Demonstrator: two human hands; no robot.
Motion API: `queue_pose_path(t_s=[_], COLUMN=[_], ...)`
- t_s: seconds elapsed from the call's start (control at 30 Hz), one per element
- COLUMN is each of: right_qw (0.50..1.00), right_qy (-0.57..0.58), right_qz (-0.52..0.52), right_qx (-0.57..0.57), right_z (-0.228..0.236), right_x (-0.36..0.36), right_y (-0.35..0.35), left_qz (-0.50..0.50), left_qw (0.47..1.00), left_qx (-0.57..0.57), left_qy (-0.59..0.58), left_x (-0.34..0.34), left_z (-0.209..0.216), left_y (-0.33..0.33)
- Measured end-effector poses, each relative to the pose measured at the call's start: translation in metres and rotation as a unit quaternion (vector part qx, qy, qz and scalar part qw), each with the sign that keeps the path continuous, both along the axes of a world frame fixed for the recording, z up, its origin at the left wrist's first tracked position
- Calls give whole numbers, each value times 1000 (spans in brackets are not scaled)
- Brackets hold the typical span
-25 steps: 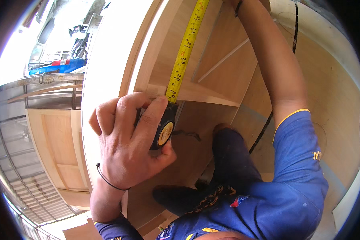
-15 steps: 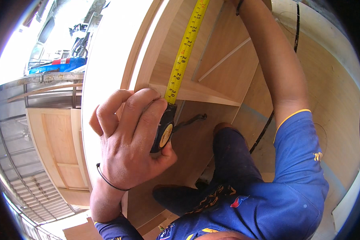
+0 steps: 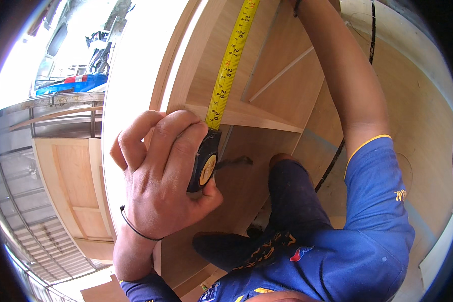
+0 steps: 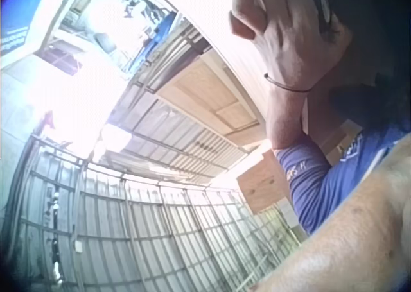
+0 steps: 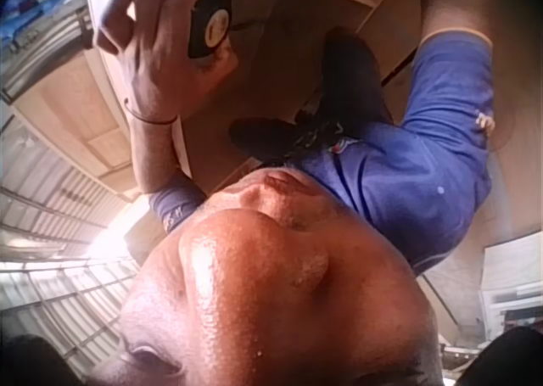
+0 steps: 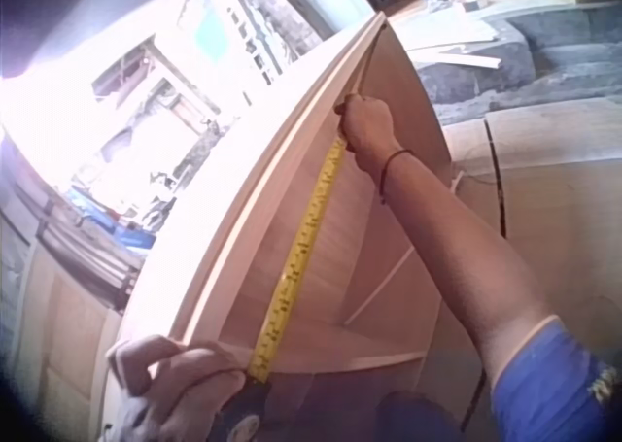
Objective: The person measures the interior and exterior dimensions of wooden cabinet units using a measuring tape and marks a spot on one unit with a pencil.
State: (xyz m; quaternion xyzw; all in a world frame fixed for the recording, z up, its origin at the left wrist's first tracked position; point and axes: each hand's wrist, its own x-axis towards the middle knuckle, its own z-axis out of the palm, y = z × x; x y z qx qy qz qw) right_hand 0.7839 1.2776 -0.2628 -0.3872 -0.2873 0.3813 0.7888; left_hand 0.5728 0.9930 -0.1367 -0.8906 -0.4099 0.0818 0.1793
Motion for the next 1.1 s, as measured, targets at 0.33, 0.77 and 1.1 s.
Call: queue_pose_path(t_s=[0.33, 0.77, 1.1], right_qw=[1000, 1000, 991], right_qy=[-24, -11, -129], right_qz=[-14, -12, -44], right_qx=[-3, 1, -9], right_z=[-2, -6, -11], right_x=[3, -2, 0], right_y=[4, 9, 12], left_qz=[-2, -12, 16], left_qw=[1000, 1000, 999], left_qx=[-4, -15, -29], left_qy=[3, -20, -23], left_x=[1, -4, -2], left_z=[1, -2, 0], left_y=[0, 2, 0])
